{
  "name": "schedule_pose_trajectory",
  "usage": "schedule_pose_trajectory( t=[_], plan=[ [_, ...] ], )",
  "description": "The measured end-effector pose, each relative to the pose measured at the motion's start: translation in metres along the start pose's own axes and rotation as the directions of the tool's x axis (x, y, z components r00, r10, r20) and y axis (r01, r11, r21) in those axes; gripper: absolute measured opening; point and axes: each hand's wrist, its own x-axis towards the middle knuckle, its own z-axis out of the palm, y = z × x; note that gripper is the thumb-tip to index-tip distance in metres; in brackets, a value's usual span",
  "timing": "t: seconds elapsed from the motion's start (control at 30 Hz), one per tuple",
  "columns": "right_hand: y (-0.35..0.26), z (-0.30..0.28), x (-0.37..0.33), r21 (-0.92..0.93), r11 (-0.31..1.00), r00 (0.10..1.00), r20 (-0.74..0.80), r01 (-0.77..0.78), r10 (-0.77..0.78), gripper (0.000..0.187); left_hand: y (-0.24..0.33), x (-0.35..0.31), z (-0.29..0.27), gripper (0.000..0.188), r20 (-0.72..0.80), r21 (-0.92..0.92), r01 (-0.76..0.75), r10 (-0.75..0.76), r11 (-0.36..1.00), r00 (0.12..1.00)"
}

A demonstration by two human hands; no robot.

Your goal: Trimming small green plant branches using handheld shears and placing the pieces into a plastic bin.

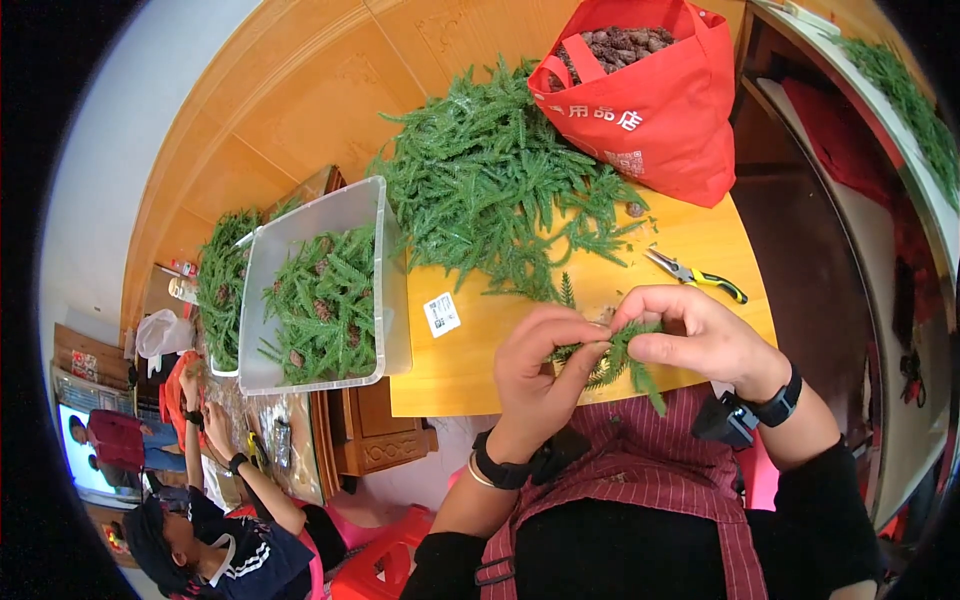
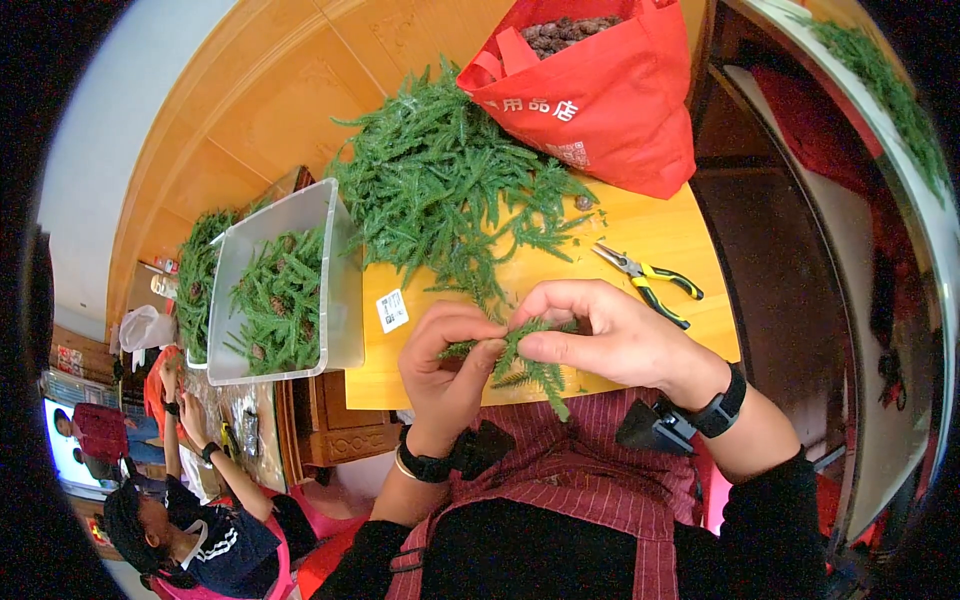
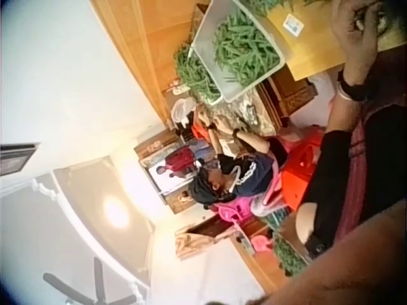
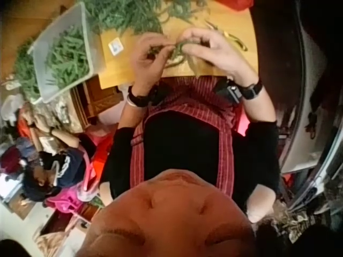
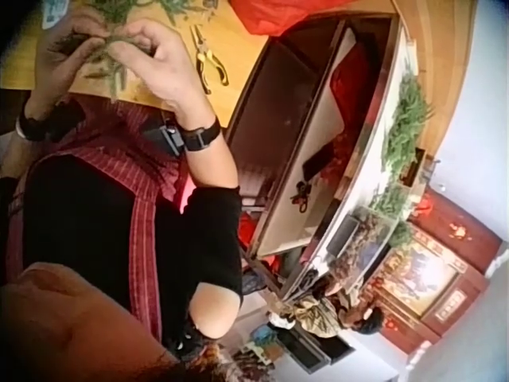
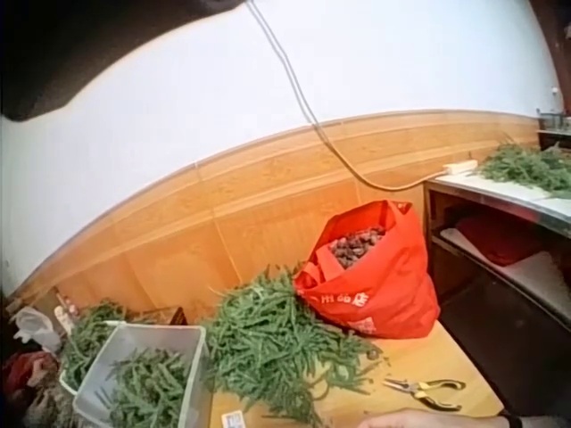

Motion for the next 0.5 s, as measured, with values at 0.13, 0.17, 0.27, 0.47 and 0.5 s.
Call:
schedule_pose_trajectory(
  t=[0.13,0.17,0.27,0.47,0.5],
  plan=[
    [0.0015,0.0007,0.0005,-0.052,0.999,1.0,-0.016,0.004,-0.005,0.017,0.0012,0.0012,-0.0002,0.009,0.012,0.012,-0.009,0.009,1.0,1.0],
    [0.0014,0.0007,0.0002,-0.086,0.996,1.0,-0.016,0.007,-0.008,0.015,0.0011,0.0013,-0.0002,0.009,0.012,0.015,-0.009,0.009,1.0,1.0],
    [0.0003,0.0011,-0.0004,-0.11,0.994,1.0,-0.011,0.019,-0.02,0.014,0.0007,0.0011,-0.0002,0.009,0.017,0.01,-0.003,0.002,1.0,1.0],
    [0.0013,-0.0008,-0.0003,-0.098,0.994,0.999,0.0,0.04,-0.04,0.014,0.0046,0.0024,-0.0001,0.009,0.058,0.01,0.003,-0.003,1.0,0.998],
    [0.0012,-0.0005,-0.0009,-0.091,0.995,0.999,-0.005,0.048,-0.049,0.014,0.0048,0.0027,0.0005,0.009,0.06,0.008,0.002,-0.002,1.0,0.998]
  ],
)
